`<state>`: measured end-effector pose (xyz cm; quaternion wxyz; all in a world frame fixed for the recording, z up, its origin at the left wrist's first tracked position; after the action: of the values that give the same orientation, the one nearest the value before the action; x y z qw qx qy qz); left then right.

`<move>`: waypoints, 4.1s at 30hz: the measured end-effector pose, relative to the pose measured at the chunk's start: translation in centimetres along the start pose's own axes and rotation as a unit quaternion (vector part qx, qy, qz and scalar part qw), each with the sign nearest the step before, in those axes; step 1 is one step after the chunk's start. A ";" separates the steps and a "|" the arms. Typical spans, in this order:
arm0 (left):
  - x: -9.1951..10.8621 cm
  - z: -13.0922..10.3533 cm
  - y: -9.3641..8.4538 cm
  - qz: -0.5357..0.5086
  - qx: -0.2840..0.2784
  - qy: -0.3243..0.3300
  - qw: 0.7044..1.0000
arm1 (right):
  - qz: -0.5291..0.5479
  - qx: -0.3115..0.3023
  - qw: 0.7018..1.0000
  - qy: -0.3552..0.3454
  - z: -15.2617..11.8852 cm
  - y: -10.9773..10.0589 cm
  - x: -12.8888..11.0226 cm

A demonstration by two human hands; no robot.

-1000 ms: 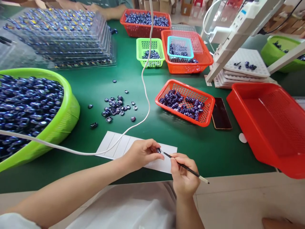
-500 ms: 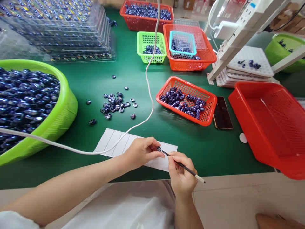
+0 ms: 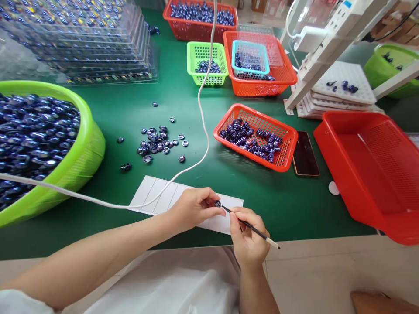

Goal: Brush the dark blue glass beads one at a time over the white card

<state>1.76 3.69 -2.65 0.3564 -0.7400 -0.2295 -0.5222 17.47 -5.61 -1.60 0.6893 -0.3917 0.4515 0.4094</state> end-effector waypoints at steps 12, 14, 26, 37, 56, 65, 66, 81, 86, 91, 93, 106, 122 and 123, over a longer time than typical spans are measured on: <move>0.0 0.2 -0.2 0.002 -0.008 -0.023 1.000 | -0.001 -0.112 0.993 -0.035 0.2 0.5 -0.2; -0.1 0.2 -0.2 0.003 -0.006 -0.023 1.000 | -0.013 -0.150 0.988 -0.047 0.3 0.6 -0.5; -0.6 0.3 0.2 -0.004 -0.006 -0.025 1.000 | -0.067 -0.187 0.976 -0.092 0.1 0.4 -0.5; -0.6 0.4 0.3 -0.018 -0.015 -0.017 1.000 | -0.003 -0.110 0.993 -0.041 -0.1 1.0 -1.5; -0.2 0.4 0.0 0.012 -0.006 -0.017 1.000 | 0.000 -0.034 0.999 -0.003 -0.2 -0.8 1.2; -0.3 0.3 0.1 0.013 -0.012 -0.009 1.000 | 0.021 -0.076 0.996 0.031 -0.5 -0.5 1.9; -0.3 0.3 0.1 0.011 -0.011 -0.008 1.000 | 0.019 -0.079 0.996 0.028 -0.6 -0.5 2.0; -0.5 0.4 0.2 -0.021 -0.014 -0.032 0.999 | -0.018 -0.082 0.996 0.008 -0.8 -0.2 2.1; -0.4 0.3 0.2 -0.026 -0.013 -0.027 0.999 | -0.030 -0.081 0.996 0.002 -0.9 -0.2 1.8; -0.4 0.4 0.2 -0.025 -0.013 -0.024 0.999 | -0.042 -0.097 0.994 -0.016 -0.6 0.0 1.5; -0.4 0.5 0.1 -0.020 -0.009 -0.023 1.000 | -0.048 -0.118 0.991 -0.030 -0.4 0.1 1.3; -0.2 0.5 0.1 0.022 0.000 -0.014 1.000 | -0.164 -0.226 0.948 -0.156 -0.2 0.9 -2.1; 0.1 0.1 0.2 0.010 -0.011 0.037 0.999 | -0.093 -0.163 0.982 -0.033 -0.3 0.5 -0.2; 0.1 0.0 0.2 0.003 -0.015 0.042 0.999 | -0.084 -0.155 0.984 -0.022 -0.3 0.4 0.0</move>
<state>1.94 3.62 -2.56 0.3561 -0.7233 -0.2036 -0.5555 17.03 -5.71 -1.73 0.6618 -0.5214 0.3327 0.4237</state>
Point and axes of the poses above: each hand's wrist, its own z-axis towards the middle knuckle, its own y-axis out of the palm, x = y × z, the point moved 7 cm from there along z, towards the middle knuckle, and after that the axes turned 12 degrees about -x, right-handed, at the moved point
